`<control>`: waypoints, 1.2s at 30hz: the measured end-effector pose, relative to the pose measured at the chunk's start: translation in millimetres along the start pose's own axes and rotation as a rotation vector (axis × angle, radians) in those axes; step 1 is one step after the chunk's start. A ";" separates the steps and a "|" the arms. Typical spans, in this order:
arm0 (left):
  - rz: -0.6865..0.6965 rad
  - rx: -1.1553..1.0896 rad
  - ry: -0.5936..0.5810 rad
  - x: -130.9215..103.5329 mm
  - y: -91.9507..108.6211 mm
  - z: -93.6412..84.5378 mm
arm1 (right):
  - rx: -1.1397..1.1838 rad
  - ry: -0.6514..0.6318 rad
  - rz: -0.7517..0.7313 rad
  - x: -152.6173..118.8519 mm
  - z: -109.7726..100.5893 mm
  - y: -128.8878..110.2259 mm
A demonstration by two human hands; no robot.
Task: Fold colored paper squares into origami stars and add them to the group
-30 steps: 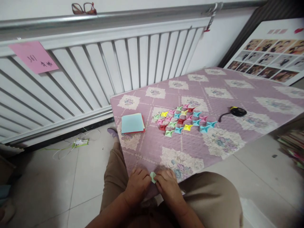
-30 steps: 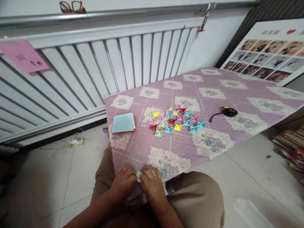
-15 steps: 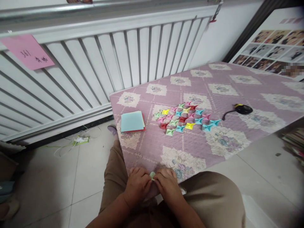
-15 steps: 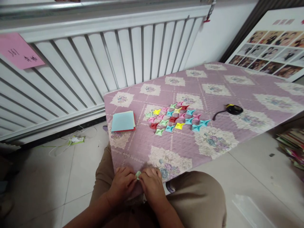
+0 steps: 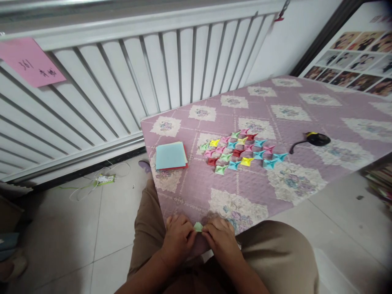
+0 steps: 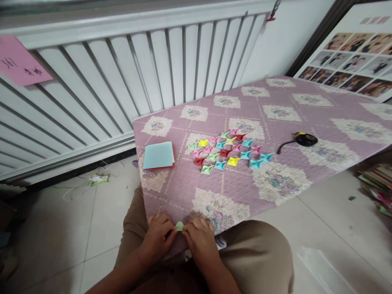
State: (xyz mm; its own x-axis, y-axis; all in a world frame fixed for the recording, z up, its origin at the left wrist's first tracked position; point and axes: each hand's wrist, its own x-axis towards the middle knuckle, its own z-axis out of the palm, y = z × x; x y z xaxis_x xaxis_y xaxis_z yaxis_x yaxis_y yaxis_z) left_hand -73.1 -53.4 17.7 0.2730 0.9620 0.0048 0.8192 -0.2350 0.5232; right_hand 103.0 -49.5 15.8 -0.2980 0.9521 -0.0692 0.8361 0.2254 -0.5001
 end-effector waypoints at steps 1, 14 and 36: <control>0.000 -0.004 -0.001 0.1 -0.2 0.1 | -0.006 -0.006 0.005 0.8 -0.7 -0.2; -0.058 0.044 -0.069 5.3 6.3 -4.4 | -0.078 -0.046 0.058 7.7 -5.1 -0.5; -0.116 0.196 -0.335 32.9 14.8 -24.5 | -0.168 0.003 0.111 11.1 -3.8 -9.7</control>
State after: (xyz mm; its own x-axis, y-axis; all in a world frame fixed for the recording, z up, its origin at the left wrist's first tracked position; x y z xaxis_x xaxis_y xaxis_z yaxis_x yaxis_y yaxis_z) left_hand -64.3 -21.8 46.5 0.2957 0.8929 -0.3395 0.9261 -0.1807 0.3312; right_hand 93.3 -40.4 23.2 -0.1983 0.9736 -0.1130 0.9288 0.1499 -0.3389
